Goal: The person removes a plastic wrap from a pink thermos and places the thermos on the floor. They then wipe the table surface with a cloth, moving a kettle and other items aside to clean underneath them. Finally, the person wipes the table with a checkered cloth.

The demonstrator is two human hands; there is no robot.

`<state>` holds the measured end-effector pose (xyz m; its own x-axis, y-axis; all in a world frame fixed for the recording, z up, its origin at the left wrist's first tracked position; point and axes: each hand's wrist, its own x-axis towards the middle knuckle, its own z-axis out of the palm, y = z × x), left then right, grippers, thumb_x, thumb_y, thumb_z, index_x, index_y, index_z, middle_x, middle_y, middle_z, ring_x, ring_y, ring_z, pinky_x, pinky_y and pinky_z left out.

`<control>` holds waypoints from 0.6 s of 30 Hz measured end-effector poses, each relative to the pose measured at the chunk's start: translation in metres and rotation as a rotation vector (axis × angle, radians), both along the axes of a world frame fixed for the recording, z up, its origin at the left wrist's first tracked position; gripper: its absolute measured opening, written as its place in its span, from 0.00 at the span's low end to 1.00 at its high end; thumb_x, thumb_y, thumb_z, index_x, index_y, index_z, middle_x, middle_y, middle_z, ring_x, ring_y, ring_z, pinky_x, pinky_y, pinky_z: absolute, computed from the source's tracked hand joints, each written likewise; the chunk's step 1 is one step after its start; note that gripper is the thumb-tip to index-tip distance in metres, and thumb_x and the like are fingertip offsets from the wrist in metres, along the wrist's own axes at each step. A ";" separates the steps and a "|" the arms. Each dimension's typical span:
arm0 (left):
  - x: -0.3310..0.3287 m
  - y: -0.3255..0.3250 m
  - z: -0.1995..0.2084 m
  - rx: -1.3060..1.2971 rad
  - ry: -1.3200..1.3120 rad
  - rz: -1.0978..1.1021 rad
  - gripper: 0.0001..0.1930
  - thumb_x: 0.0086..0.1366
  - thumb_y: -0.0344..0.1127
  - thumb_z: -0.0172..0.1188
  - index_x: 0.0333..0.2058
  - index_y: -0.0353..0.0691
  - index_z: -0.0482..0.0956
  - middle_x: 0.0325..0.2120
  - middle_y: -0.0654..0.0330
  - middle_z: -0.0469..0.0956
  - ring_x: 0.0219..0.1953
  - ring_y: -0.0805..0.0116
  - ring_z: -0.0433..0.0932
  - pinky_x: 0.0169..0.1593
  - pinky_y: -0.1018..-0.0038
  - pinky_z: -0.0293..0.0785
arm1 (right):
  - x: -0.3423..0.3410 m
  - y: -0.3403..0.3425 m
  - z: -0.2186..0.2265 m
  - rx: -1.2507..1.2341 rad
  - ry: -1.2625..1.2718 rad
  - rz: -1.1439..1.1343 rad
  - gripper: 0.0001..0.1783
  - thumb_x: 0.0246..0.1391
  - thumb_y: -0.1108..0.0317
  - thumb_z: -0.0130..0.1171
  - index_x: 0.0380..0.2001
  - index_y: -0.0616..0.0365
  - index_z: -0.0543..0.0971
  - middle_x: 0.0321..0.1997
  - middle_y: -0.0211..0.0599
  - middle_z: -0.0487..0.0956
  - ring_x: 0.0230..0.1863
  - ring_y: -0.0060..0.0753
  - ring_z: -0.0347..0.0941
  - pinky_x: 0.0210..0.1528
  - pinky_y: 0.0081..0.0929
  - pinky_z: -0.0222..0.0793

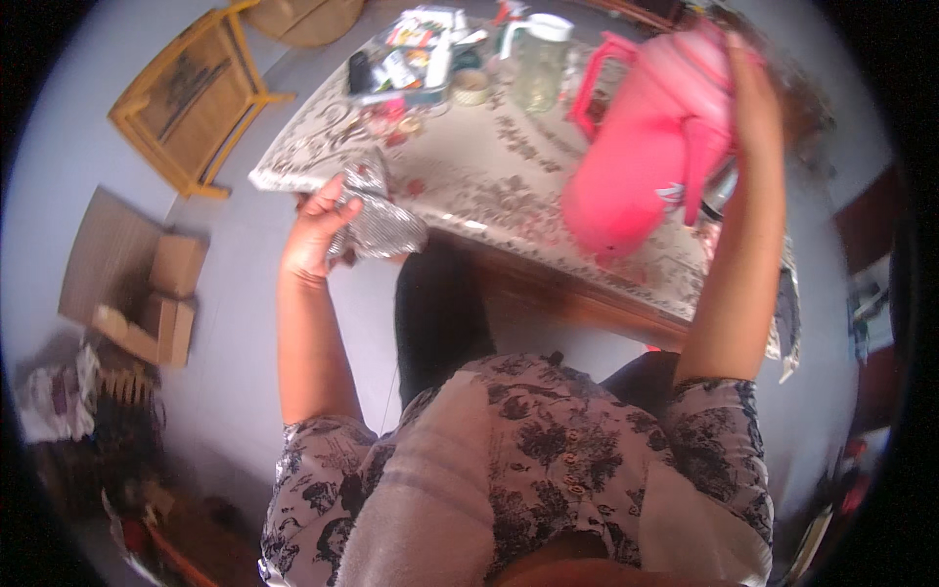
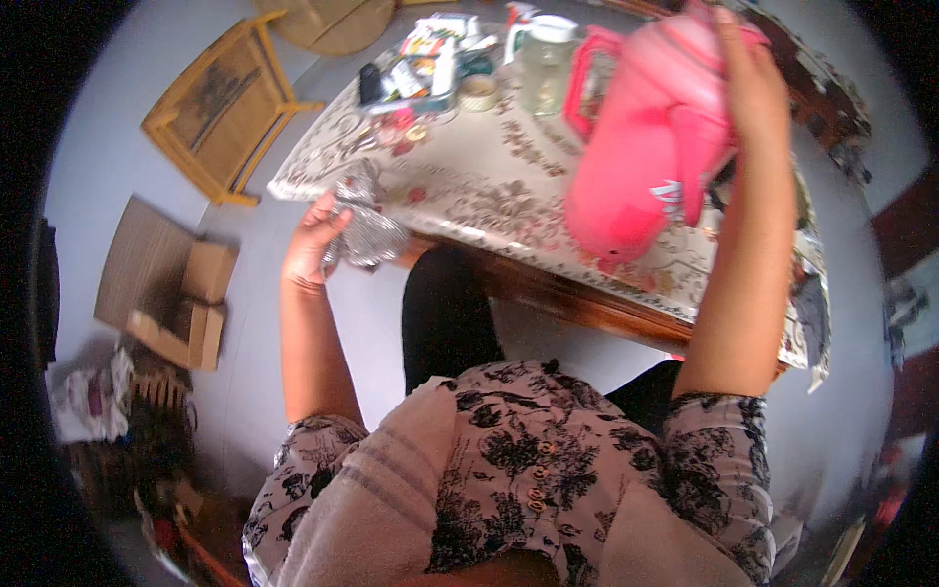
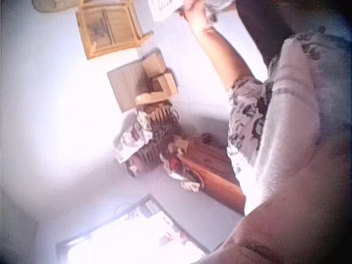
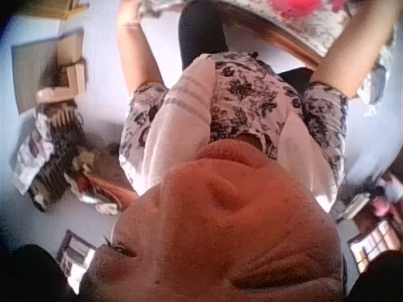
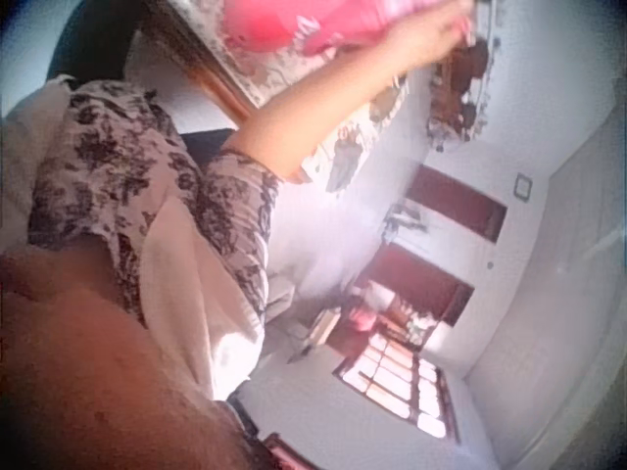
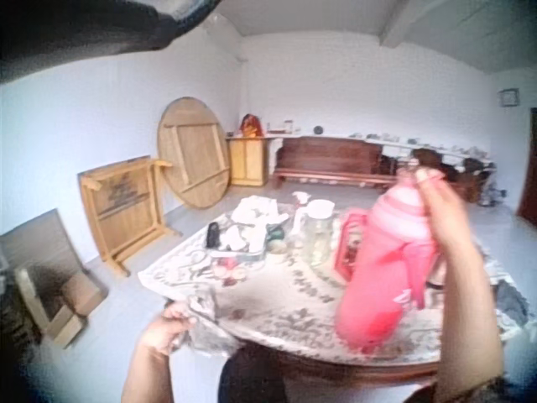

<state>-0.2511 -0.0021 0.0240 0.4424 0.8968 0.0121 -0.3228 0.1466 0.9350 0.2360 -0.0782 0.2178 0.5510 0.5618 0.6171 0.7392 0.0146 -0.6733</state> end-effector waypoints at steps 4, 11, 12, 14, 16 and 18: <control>-0.049 -0.003 0.019 0.044 -0.006 0.129 0.21 0.63 0.23 0.56 0.56 0.37 0.73 0.46 0.58 0.79 0.47 0.68 0.78 0.52 0.72 0.73 | 0.002 0.008 -0.001 0.123 0.067 0.085 0.48 0.47 0.26 0.52 0.51 0.64 0.78 0.53 0.53 0.77 0.56 0.39 0.72 0.61 0.31 0.59; 0.027 0.046 0.027 0.143 -0.003 0.157 0.24 0.62 0.26 0.59 0.58 0.38 0.70 0.46 0.60 0.78 0.48 0.67 0.77 0.54 0.71 0.71 | -0.019 0.000 0.000 0.061 0.060 0.074 0.43 0.53 0.31 0.50 0.50 0.63 0.78 0.51 0.45 0.79 0.53 0.36 0.72 0.59 0.29 0.61; 0.047 0.060 0.013 0.204 0.160 0.243 0.26 0.61 0.28 0.61 0.59 0.37 0.69 0.48 0.58 0.77 0.49 0.65 0.76 0.55 0.69 0.70 | -0.011 -0.001 -0.001 0.037 0.129 0.142 0.42 0.52 0.30 0.50 0.45 0.63 0.79 0.46 0.47 0.81 0.49 0.40 0.75 0.56 0.31 0.64; 0.074 0.091 -0.014 0.349 0.482 0.453 0.30 0.60 0.32 0.64 0.60 0.37 0.66 0.51 0.54 0.75 0.52 0.60 0.74 0.57 0.66 0.69 | -0.041 -0.004 0.008 0.100 0.258 0.426 0.26 0.60 0.44 0.53 0.45 0.58 0.79 0.39 0.37 0.81 0.40 0.24 0.75 0.43 0.24 0.71; 0.096 0.097 -0.020 0.807 0.819 0.777 0.32 0.56 0.33 0.66 0.59 0.35 0.65 0.56 0.44 0.68 0.59 0.51 0.67 0.61 0.62 0.63 | -0.060 -0.008 0.009 0.200 0.224 0.228 0.19 0.62 0.53 0.52 0.40 0.59 0.78 0.27 0.28 0.77 0.26 0.20 0.71 0.31 0.21 0.70; 0.143 0.064 0.017 1.047 0.681 0.788 0.30 0.57 0.31 0.65 0.58 0.34 0.65 0.56 0.47 0.68 0.59 0.52 0.66 0.61 0.62 0.63 | -0.029 -0.009 0.006 -0.046 -0.014 -0.097 0.41 0.52 0.31 0.52 0.42 0.65 0.79 0.42 0.54 0.80 0.47 0.47 0.77 0.52 0.36 0.68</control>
